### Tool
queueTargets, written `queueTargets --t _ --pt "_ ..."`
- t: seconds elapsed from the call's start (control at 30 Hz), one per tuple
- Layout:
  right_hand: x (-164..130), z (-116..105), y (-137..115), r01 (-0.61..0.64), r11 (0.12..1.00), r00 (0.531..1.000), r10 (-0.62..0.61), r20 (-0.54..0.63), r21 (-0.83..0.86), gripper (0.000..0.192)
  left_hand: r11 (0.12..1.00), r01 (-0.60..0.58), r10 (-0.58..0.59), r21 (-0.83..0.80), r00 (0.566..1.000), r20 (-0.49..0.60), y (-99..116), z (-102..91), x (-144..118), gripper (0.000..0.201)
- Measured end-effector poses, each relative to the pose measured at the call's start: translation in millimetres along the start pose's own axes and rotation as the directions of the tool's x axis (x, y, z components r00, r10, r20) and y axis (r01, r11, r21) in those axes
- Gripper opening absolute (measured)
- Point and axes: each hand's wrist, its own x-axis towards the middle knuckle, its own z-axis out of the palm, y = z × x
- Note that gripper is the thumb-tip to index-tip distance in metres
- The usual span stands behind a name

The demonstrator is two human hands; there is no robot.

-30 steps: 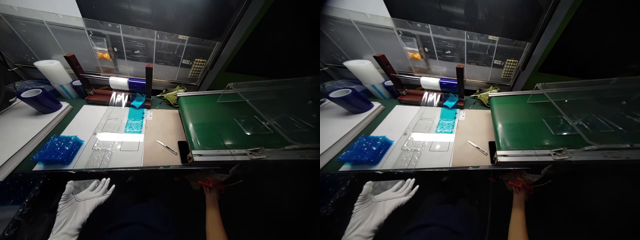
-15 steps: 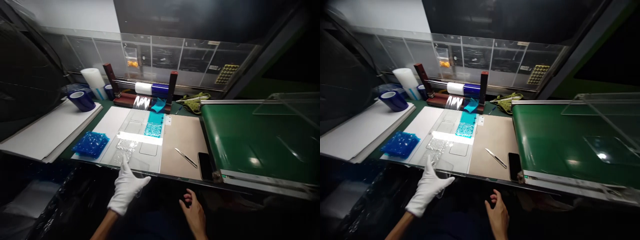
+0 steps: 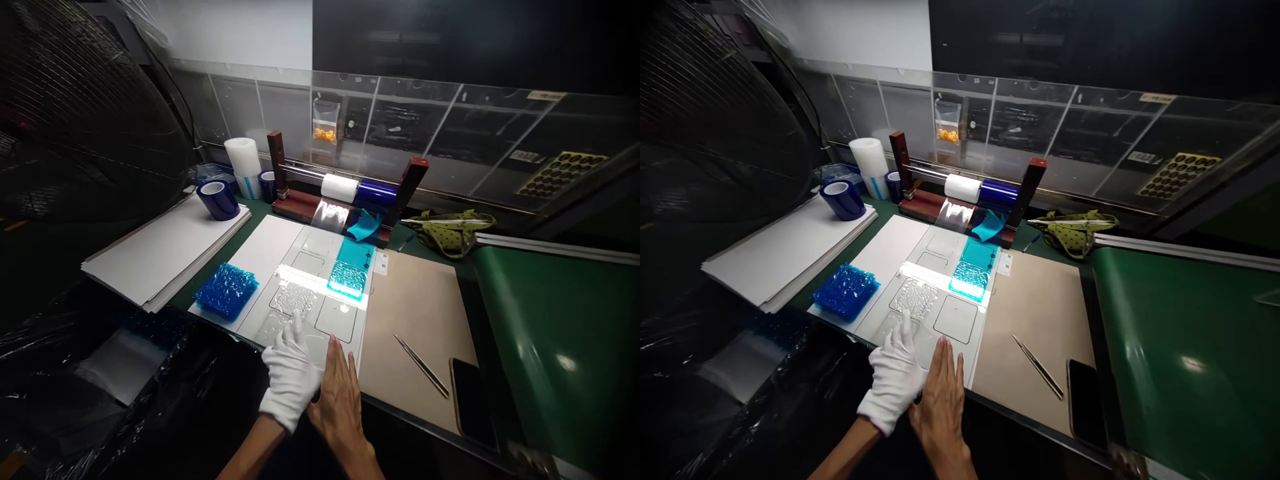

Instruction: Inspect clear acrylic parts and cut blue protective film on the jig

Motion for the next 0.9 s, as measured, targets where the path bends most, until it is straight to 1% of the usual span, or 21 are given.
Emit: queueTargets --t 0.1,0.17,0.2,0.27,0.33,0.37,0.43,0.5,0.57,0.67,0.83,0.9 --pt "16.1 11.8 -0.9 0.023 1.0 0.999 -0.023 -0.022 0.0 0.097 0.99 -0.044 0.04 0.136 0.999 0.033 -3.3 -1.3 19.0 0.082" --pt "30.4 17.4 1.6 0.054 0.999 0.998 -0.054 -0.012 0.006 0.095 0.986 -0.04 0.033 0.162 0.998 0.05 -5.0 -2.1 32.8 0.08" --pt "39.2 20.3 4.7 0.081 0.997 0.997 -0.08 -0.01 0.008 0.094 0.988 -0.027 0.023 0.149 0.999 0.033 -6.9 -2.5 39.7 0.083" --pt "60.9 27.0 15.2 0.136 0.991 0.991 -0.136 -0.012 0.004 0.094 0.995 0.0 0.005 0.101 0.999 -0.044 -15.0 -3.3 52.3 0.1" --pt "88.2 35.1 30.6 0.168 0.986 0.985 -0.168 -0.024 -0.013 0.094 0.997 0.044 -0.035 0.057 0.99 -0.14 -30.2 -3.5 61.7 0.119" --pt "103.5 39.6 39.3 0.169 0.985 0.985 -0.169 -0.034 -0.024 0.094 0.997 0.066 -0.057 0.043 0.982 -0.178 -40.1 -2.8 64.8 0.124" --pt "135.4 49.5 56.8 0.145 0.988 0.987 -0.147 -0.057 -0.047 0.092 0.993 0.118 -0.108 0.03 0.967 -0.229 -62.5 0.8 67.0 0.124" --pt "165.9 60.1 72.2 0.121 0.99 0.989 -0.126 -0.073 -0.07 0.091 0.983 0.183 -0.17 0.03 0.953 -0.252 -84.0 8.0 64.7 0.122" --pt "191.2 70.9 84.0 0.118 0.989 0.989 -0.125 -0.077 -0.094 0.091 0.971 0.237 -0.22 0.039 0.944 -0.244 -100.9 17.5 59.6 0.122" --pt "216.0 85.5 95.3 0.139 0.982 0.988 -0.146 -0.051 -0.131 0.091 0.962 0.265 -0.245 0.072 0.946 -0.214 -114.8 30.3 51.5 0.122" --pt "231.9 102.0 105.0 0.196 0.968 0.98 -0.197 0.009 -0.159 0.09 0.942 0.314 -0.301 0.116 0.946 -0.116 -121.4 38.3 50.5 0.118" --pt "234.3 105.8 107.9 0.212 0.964 0.977 -0.211 0.022 -0.16 0.089 0.938 0.328 -0.317 0.11 0.942 -0.107 -123.8 39.7 54.3 0.117"
